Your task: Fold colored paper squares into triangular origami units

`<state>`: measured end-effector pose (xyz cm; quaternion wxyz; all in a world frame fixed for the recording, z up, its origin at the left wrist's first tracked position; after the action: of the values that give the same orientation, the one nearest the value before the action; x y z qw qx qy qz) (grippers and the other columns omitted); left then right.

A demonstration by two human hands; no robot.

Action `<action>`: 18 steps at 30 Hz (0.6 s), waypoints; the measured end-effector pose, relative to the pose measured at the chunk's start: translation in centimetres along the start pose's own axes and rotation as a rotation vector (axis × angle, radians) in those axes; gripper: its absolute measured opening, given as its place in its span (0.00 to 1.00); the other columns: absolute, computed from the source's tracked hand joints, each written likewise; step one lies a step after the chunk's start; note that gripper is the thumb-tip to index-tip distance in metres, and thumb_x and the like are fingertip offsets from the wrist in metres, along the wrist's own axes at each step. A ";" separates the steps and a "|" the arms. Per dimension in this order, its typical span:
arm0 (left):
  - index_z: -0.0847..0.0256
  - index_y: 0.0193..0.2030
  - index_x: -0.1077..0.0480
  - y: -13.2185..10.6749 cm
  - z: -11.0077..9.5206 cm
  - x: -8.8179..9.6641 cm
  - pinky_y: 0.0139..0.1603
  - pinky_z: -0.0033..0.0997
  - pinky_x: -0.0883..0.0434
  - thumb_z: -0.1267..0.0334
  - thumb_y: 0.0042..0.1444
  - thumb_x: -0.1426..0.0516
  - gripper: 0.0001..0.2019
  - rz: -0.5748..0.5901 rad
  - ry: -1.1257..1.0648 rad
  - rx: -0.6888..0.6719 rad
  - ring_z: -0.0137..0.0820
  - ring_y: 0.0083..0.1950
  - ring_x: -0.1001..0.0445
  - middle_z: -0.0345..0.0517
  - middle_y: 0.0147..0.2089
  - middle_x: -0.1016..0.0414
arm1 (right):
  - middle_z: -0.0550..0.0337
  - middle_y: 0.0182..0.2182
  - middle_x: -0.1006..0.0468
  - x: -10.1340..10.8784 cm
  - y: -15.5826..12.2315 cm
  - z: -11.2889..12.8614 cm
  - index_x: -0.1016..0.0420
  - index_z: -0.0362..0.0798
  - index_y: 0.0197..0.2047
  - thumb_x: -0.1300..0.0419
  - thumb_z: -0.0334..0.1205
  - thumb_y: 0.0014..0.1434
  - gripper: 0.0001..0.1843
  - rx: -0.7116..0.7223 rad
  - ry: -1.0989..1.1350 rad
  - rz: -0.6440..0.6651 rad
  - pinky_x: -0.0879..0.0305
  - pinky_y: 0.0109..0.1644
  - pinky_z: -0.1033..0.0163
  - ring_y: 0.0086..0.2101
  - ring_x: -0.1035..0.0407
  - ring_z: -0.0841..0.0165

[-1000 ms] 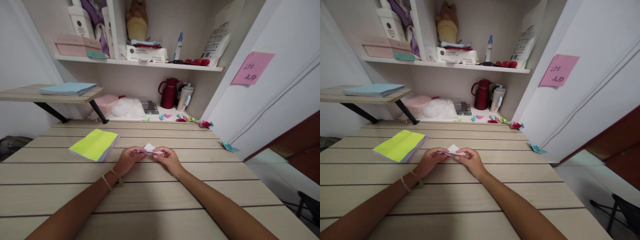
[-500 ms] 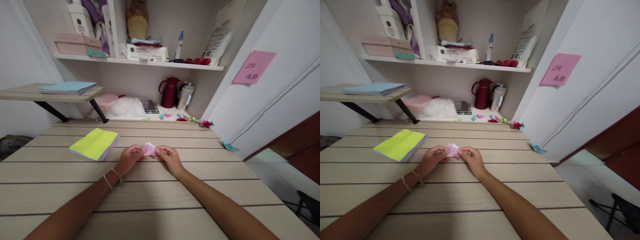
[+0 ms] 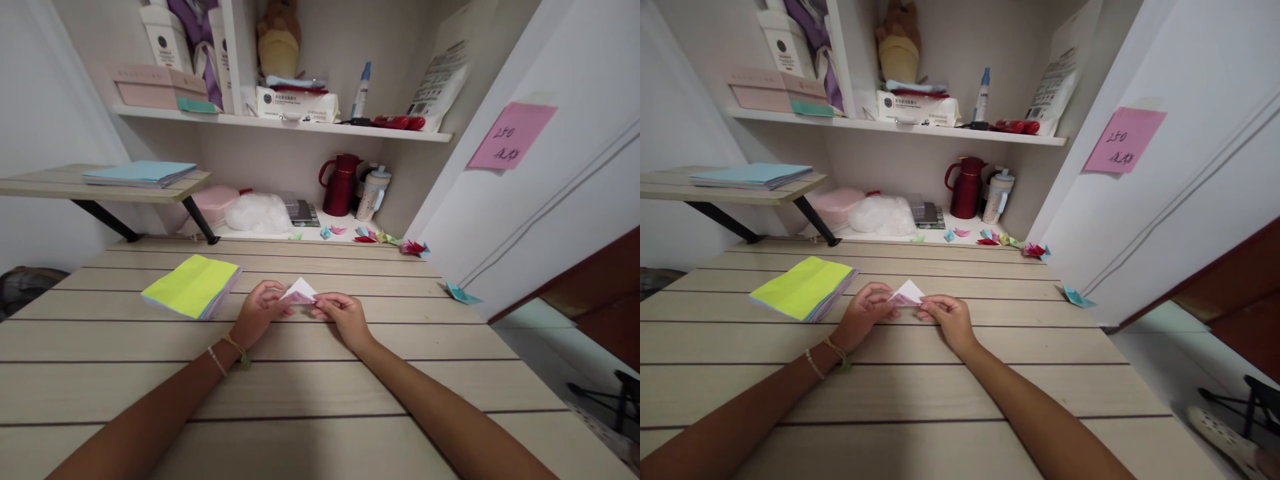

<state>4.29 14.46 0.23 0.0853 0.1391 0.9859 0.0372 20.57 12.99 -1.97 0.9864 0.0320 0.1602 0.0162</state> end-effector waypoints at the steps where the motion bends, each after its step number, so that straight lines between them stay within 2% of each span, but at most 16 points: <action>1: 0.62 0.37 0.35 0.0 0.2 -0.2 0.34 0.29 0.28 0.64 0.40 0.35 0.18 0.028 -0.019 -0.002 0.31 0.31 0.23 0.44 0.32 0.22 | 0.56 0.25 0.20 0.3 0.1 0.1 0.21 0.45 0.32 0.32 0.43 0.42 0.14 0.006 -0.003 -0.017 0.26 0.35 0.60 0.27 0.25 0.65; 3: 0.64 0.35 0.32 0.0 0.6 -0.4 0.39 0.32 0.28 0.66 0.37 0.34 0.16 0.063 -0.024 0.005 0.34 0.36 0.23 0.46 0.34 0.22 | 0.56 0.25 0.20 0.7 0.2 0.3 0.21 0.45 0.33 0.32 0.43 0.42 0.14 0.012 0.003 -0.032 0.26 0.34 0.60 0.26 0.25 0.66; 5: 0.65 0.33 0.29 0.1 0.7 0.0 0.42 0.32 0.28 0.65 0.38 0.34 0.14 0.037 0.018 0.008 0.35 0.38 0.23 0.47 0.34 0.21 | 0.56 0.25 0.20 0.5 0.3 0.3 0.21 0.45 0.33 0.32 0.43 0.41 0.14 -0.003 0.000 0.010 0.26 0.37 0.59 0.28 0.25 0.65; 9: 0.64 0.31 0.25 0.2 -0.3 1.6 0.41 0.31 0.28 0.63 0.40 0.36 0.10 -0.091 0.130 -0.022 0.34 0.34 0.23 0.46 0.32 0.21 | 0.55 0.30 0.19 -0.8 0.0 -0.1 0.20 0.47 0.33 0.32 0.43 0.41 0.14 -0.037 -0.075 0.162 0.29 0.44 0.55 0.33 0.24 0.63; 11: 0.64 0.31 0.24 0.2 -0.7 2.0 0.38 0.31 0.27 0.62 0.41 0.36 0.10 -0.131 0.160 -0.019 0.33 0.31 0.24 0.45 0.29 0.21 | 0.56 0.30 0.19 -1.1 -0.1 0.1 0.20 0.48 0.34 0.33 0.44 0.43 0.13 -0.013 -0.121 0.195 0.31 0.46 0.54 0.34 0.25 0.63; 14: 0.64 0.29 0.24 0.1 -0.8 2.1 0.36 0.31 0.28 0.61 0.41 0.36 0.09 -0.148 0.179 -0.007 0.33 0.29 0.25 0.45 0.27 0.21 | 0.57 0.28 0.19 -0.6 -0.1 0.6 0.20 0.48 0.34 0.33 0.45 0.43 0.13 0.041 -0.187 0.144 0.31 0.45 0.54 0.33 0.26 0.62; 18: 0.64 0.27 0.24 0.1 -0.1 1.3 0.36 0.30 0.28 0.61 0.41 0.36 0.08 -0.088 0.168 0.011 0.33 0.30 0.24 0.45 0.26 0.21 | 0.57 0.23 0.21 0.3 0.2 0.9 0.22 0.47 0.27 0.32 0.46 0.40 0.13 0.068 -0.268 0.012 0.30 0.35 0.59 0.27 0.27 0.65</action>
<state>3.03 14.97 0.17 0.0031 0.0925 0.9949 0.0393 21.16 13.12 -1.25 0.9972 0.0682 0.0271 0.0122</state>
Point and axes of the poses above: each hand's wrist, its own y-axis towards the middle knuckle, its own x-axis out of the back of the hand, z = x × y, the point moved 10 cm from there along y, towards the middle knuckle
